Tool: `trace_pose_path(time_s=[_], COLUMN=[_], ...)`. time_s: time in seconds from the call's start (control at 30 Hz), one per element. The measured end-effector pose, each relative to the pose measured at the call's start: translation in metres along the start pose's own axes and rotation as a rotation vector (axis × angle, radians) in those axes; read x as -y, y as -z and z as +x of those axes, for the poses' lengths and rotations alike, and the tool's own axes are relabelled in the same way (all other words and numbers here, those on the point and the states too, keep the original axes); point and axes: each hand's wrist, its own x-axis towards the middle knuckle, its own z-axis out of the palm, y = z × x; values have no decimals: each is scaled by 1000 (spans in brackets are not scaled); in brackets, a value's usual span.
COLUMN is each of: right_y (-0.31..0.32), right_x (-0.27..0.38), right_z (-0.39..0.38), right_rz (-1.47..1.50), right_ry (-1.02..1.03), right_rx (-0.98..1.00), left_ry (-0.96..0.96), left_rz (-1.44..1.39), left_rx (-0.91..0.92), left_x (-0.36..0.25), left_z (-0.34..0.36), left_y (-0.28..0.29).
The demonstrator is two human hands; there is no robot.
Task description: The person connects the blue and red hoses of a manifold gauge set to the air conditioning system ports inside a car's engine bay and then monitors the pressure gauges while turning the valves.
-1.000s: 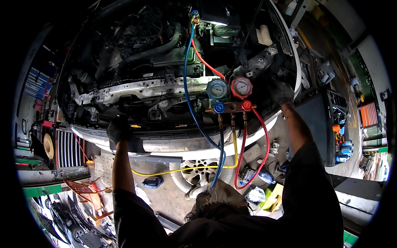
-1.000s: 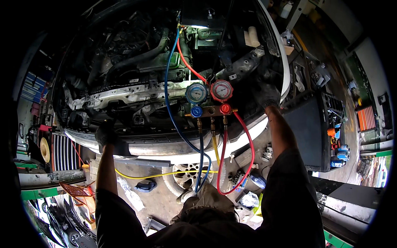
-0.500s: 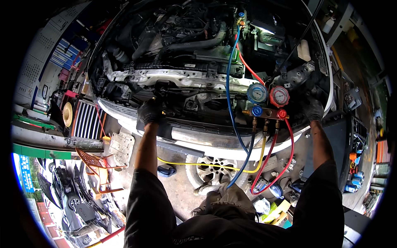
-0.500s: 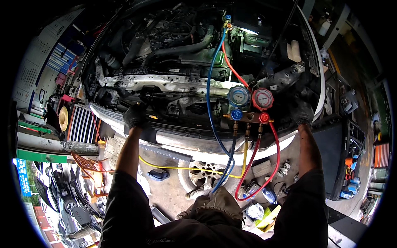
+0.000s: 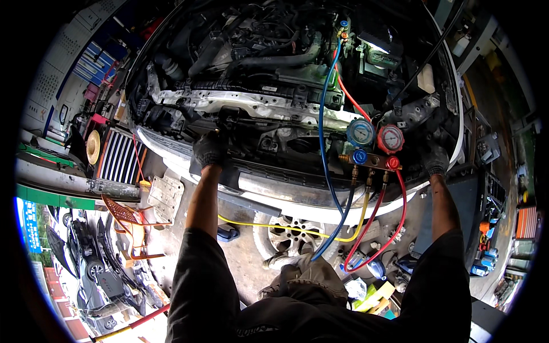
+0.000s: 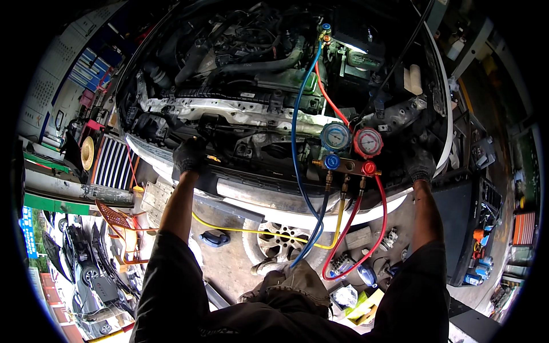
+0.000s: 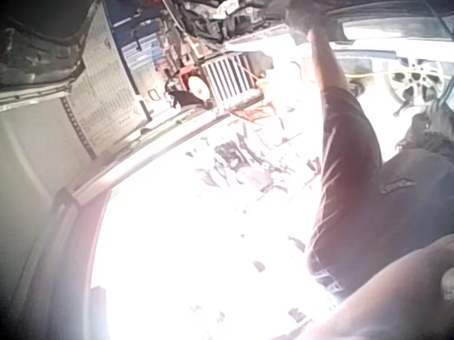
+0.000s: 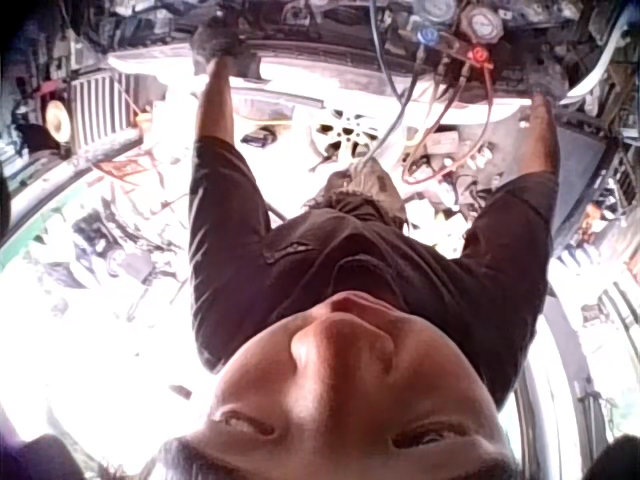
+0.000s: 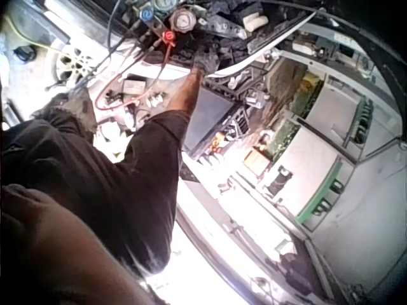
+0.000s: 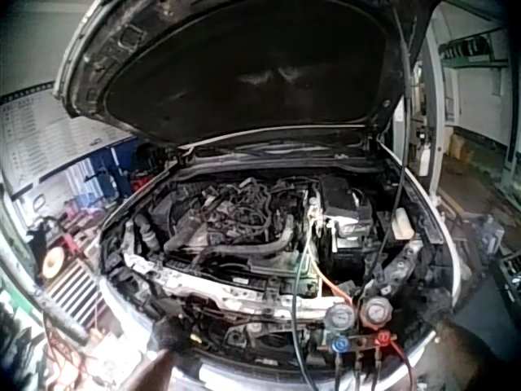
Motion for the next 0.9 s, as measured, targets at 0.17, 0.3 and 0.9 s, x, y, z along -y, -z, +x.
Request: trace_pose_path(time_s=[0.17, 0.3, 0.9], right_y=[-4, -3, -10], right_x=[-4, -3, -10], right_z=[0, 1, 4], right_rz=[-37, 30, 18], right_ry=[44, 26, 55], right_rx=[-40, -5, -18], left_ry=[31, 53, 88], left_rz=[-40, -145, -196], left_rx=[-112, -214, -176], left_x=[7, 7, 4], left_z=[3, 0, -4], left_y=[-13, -15, -8])
